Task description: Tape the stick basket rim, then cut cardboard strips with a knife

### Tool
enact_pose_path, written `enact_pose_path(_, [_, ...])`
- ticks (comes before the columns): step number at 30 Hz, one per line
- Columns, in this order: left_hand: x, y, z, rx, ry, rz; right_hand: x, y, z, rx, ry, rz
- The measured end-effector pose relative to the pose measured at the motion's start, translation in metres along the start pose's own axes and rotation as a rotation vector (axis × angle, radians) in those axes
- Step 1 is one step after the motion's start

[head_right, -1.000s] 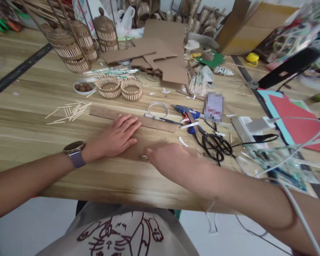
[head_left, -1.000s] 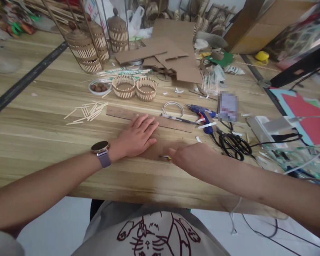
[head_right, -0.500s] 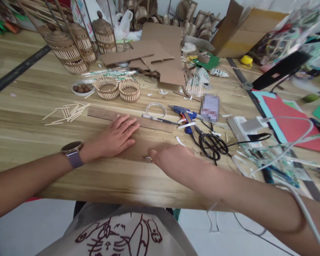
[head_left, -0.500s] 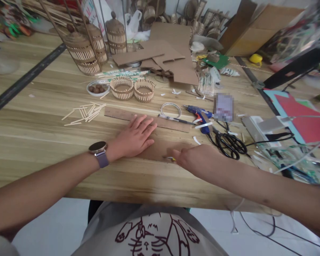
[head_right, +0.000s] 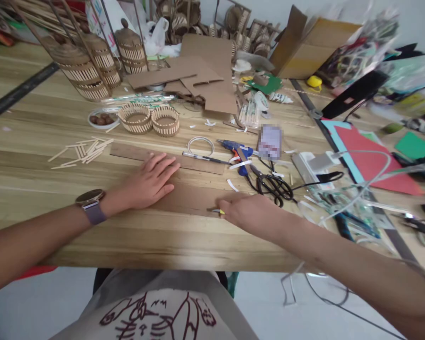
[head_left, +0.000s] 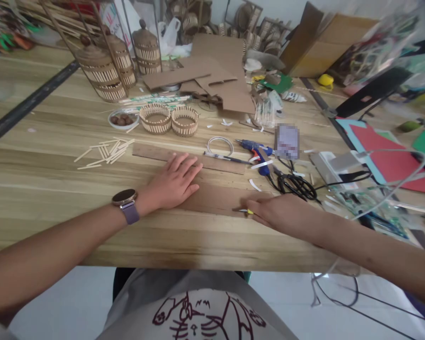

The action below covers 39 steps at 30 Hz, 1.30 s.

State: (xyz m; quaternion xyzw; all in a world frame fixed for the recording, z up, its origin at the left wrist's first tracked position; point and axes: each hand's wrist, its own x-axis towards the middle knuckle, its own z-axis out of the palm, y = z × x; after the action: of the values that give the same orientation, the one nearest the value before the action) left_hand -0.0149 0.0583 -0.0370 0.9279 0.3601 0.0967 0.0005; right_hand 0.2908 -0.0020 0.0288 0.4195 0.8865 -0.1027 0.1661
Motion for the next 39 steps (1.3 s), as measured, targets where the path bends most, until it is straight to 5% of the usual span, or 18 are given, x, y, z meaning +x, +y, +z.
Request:
enact_pose_path(6, [0.0, 0.0, 0.006, 0.0, 0.037, -0.003, 0.001, 0.004, -0.003, 0.224, -0.02, -0.059])
enact_pose_path(18, [0.0, -0.003, 0.011, -0.075, 0.118, -0.008, 0.068, -0.066, -0.039, 0.026, -0.08, -0.045])
enact_pose_path(39, [0.001, 0.0, 0.014, -0.045, 0.139, -0.008, 0.083, -0.08, -0.045, -0.148, -0.136, -0.017])
